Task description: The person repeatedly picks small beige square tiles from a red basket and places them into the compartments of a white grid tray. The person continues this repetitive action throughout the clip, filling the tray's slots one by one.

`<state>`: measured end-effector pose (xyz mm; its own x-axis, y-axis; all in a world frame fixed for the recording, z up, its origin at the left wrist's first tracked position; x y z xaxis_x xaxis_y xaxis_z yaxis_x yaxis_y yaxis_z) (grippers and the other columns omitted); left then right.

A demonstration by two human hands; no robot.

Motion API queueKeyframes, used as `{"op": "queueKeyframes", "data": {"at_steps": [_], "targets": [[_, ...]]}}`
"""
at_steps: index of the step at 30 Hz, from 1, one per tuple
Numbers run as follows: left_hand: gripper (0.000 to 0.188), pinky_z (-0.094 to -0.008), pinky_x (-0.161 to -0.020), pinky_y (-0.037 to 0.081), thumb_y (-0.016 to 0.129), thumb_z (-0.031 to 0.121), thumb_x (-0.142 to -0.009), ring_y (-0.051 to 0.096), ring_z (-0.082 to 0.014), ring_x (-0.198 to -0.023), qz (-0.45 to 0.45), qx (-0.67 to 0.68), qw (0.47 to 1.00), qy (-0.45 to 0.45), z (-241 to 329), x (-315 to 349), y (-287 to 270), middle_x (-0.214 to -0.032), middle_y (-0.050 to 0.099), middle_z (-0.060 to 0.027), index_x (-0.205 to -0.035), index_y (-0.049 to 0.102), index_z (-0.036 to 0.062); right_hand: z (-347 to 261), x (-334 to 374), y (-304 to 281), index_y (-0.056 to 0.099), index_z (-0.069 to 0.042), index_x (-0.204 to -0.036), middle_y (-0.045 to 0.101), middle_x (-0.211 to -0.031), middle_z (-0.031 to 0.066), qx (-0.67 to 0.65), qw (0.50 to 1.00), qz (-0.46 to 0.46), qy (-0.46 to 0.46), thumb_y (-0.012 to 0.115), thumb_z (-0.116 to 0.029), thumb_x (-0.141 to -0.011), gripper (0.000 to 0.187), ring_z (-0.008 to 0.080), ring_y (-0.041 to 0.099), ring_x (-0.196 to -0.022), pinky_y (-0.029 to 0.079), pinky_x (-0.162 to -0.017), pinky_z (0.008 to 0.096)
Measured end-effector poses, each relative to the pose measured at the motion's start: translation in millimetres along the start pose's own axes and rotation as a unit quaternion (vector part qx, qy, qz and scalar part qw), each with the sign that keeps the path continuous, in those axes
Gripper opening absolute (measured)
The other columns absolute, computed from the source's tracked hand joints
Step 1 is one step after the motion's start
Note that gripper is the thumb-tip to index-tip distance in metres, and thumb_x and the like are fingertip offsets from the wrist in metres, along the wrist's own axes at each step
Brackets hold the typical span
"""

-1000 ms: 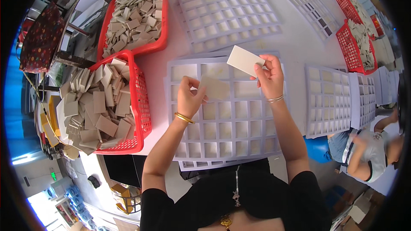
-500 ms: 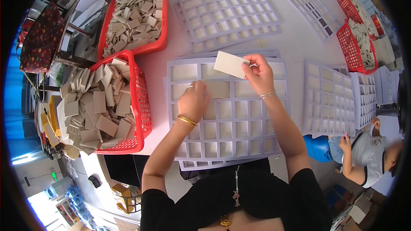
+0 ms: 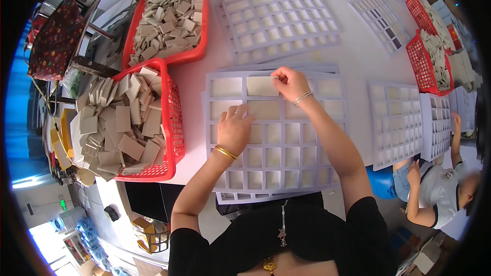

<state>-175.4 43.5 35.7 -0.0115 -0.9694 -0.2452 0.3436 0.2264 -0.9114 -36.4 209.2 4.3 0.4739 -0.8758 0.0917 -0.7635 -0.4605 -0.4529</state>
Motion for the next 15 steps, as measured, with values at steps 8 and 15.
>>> {"op": "queueKeyframes", "data": {"at_steps": [8,15], "targets": [[0.007,-0.0394,-0.093,0.04,0.063,0.01,-0.077,0.059,-0.0214,-0.099,-0.07,-0.079,0.991,0.08,-3.3,-11.4,3.7,-0.093,0.065,-0.0016,-0.083,0.067,0.0098,-17.9,7.1,7.9,0.066,-0.01,-0.091,0.055,-0.108,0.0032,0.308,0.915,0.064,-0.251,0.068,-0.006,-0.07,0.021,0.0217,0.056,-0.097,0.047,-0.075,0.037],[0.01,-0.041,-0.096,0.039,0.06,0.014,-0.081,0.06,-0.0209,-0.098,-0.247,-0.158,0.945,0.143,-0.2,-27.5,-6.1,-0.093,0.064,-0.0016,-0.087,0.067,0.0124,-27.6,16.6,35.5,0.062,-0.008,-0.095,0.057,-0.11,0.0053,0.41,0.863,-0.04,-0.293,0.065,-0.01,-0.074,0.022,0.0233,0.054,-0.104,0.042,-0.086,0.0398]]}}
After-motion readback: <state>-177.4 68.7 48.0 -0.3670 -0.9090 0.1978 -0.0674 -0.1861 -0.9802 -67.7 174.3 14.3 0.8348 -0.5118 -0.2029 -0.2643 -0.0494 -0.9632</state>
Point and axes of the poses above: each hand's wrist, its own x-axis away from the middle knuckle, its own y-axis out of the palm, z = x × y, the point moved 3 cm from there along -x, towards the middle knuckle
